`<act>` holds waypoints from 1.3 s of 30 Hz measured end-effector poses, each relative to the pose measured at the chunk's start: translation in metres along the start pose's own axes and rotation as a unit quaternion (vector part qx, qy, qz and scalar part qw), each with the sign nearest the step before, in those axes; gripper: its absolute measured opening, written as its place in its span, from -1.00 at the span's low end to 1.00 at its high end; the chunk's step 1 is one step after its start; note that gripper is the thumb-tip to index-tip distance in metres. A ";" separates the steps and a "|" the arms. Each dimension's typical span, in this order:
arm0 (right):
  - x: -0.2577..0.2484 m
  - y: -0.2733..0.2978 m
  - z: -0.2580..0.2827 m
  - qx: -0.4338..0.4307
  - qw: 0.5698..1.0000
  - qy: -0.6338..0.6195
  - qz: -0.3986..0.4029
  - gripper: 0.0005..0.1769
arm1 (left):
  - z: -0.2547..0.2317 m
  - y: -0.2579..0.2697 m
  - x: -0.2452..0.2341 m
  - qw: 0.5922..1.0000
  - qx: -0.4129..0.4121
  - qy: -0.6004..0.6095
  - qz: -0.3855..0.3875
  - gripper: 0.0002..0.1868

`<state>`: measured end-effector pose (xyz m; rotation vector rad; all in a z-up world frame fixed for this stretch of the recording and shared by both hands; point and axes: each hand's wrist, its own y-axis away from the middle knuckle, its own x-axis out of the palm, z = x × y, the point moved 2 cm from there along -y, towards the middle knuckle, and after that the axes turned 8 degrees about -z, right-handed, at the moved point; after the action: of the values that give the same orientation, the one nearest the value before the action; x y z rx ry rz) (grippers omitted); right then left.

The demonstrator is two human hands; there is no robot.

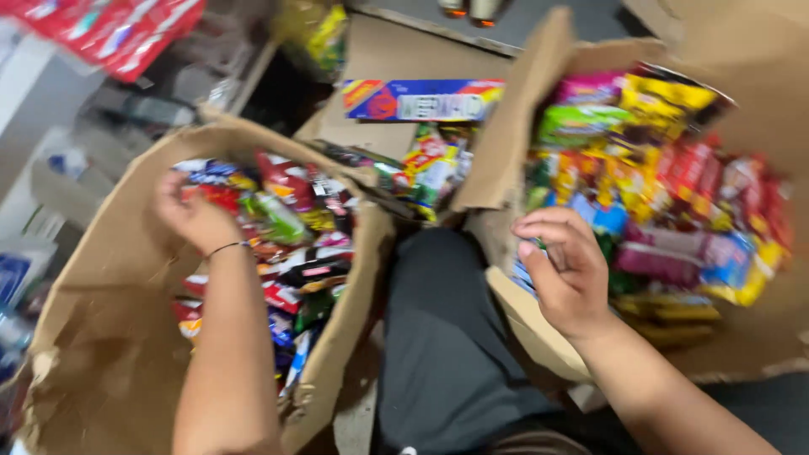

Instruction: The person sorts various snack packets from a large cardboard box into a smaller cardboard box. They pick up individual packets of chips and crackers, such as Mermaid and Ding Dong, and place them into the smaller box, arranging them in neat rows.

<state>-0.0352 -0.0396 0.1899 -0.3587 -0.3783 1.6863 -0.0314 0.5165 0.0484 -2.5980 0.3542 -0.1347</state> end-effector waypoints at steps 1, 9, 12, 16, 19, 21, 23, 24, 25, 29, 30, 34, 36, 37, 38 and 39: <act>-0.013 0.005 0.001 0.005 0.999 -0.036 -0.036 -0.75 | -0.047 0.005 0.012 0.998 0.059 0.020 -0.010 -0.70; -0.117 0.019 -0.028 0.032 0.981 0.007 -0.191 -0.83 | -0.356 0.235 0.114 0.901 0.072 0.225 0.362 -0.89; -0.146 0.026 -0.058 0.079 0.974 0.009 -0.214 -0.82 | -0.363 0.349 0.153 0.811 0.002 0.213 0.544 -0.76; -0.176 0.042 -0.152 0.280 0.933 -0.030 -0.226 -0.65 | -0.288 0.473 0.205 0.735 -0.108 0.165 0.649 -0.58; -0.194 0.067 -0.208 0.351 0.897 0.147 -0.227 -0.61 | -0.234 0.499 0.209 0.696 -0.066 0.091 0.710 -0.45; -0.204 0.067 -0.208 0.450 0.795 0.082 -0.398 -0.61 | -0.219 0.505 0.211 0.670 -0.048 0.046 0.739 -0.44; -0.219 0.083 -0.221 0.522 0.653 0.012 -0.548 -0.59 | -0.209 0.510 0.210 0.645 -0.028 -0.001 0.764 -0.44; -0.229 0.093 -0.236 0.524 0.642 -0.053 -0.557 -0.75 | -0.205 0.512 0.210 0.629 -0.028 -0.031 0.777 -0.47; -0.241 0.102 -0.251 0.522 0.630 -0.117 -0.562 -0.84 | -0.202 0.516 0.211 0.612 -0.027 -0.060 0.788 -0.51; -0.270 0.101 -0.281 0.515 0.606 -0.145 -0.588 -0.84 | -0.204 0.521 0.213 0.604 -0.028 -0.045 0.795 -0.53; -0.279 0.110 -0.298 0.513 0.599 -0.143 -0.598 -0.87 | -0.206 0.521 0.210 0.614 -0.023 -0.035 0.789 -0.51; -0.312 0.142 -0.363 0.504 0.653 -0.124 -0.552 -0.92 | -0.222 0.505 0.218 0.658 0.002 -0.037 0.752 -0.40; -0.289 0.131 -0.334 0.433 0.723 -0.037 -0.537 -0.95 | -0.222 0.499 0.217 0.683 0.016 -0.043 0.729 -0.33; -0.277 0.123 -0.317 0.350 0.781 0.047 -0.514 -0.97 | -0.222 0.494 0.218 0.705 0.036 -0.046 0.706 -0.26; -0.262 0.119 -0.300 0.352 0.783 0.047 -0.511 -0.97 | -0.225 0.491 0.217 0.707 0.033 -0.049 0.705 -0.26; -0.246 0.109 -0.282 0.315 0.833 0.106 -0.442 -0.92 | -0.227 0.487 0.219 0.721 0.033 -0.040 0.691 -0.16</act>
<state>0.0282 -0.2854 -0.1061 0.1321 0.1896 0.7590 0.0335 -0.0589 0.0068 -1.6107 2.0199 0.4733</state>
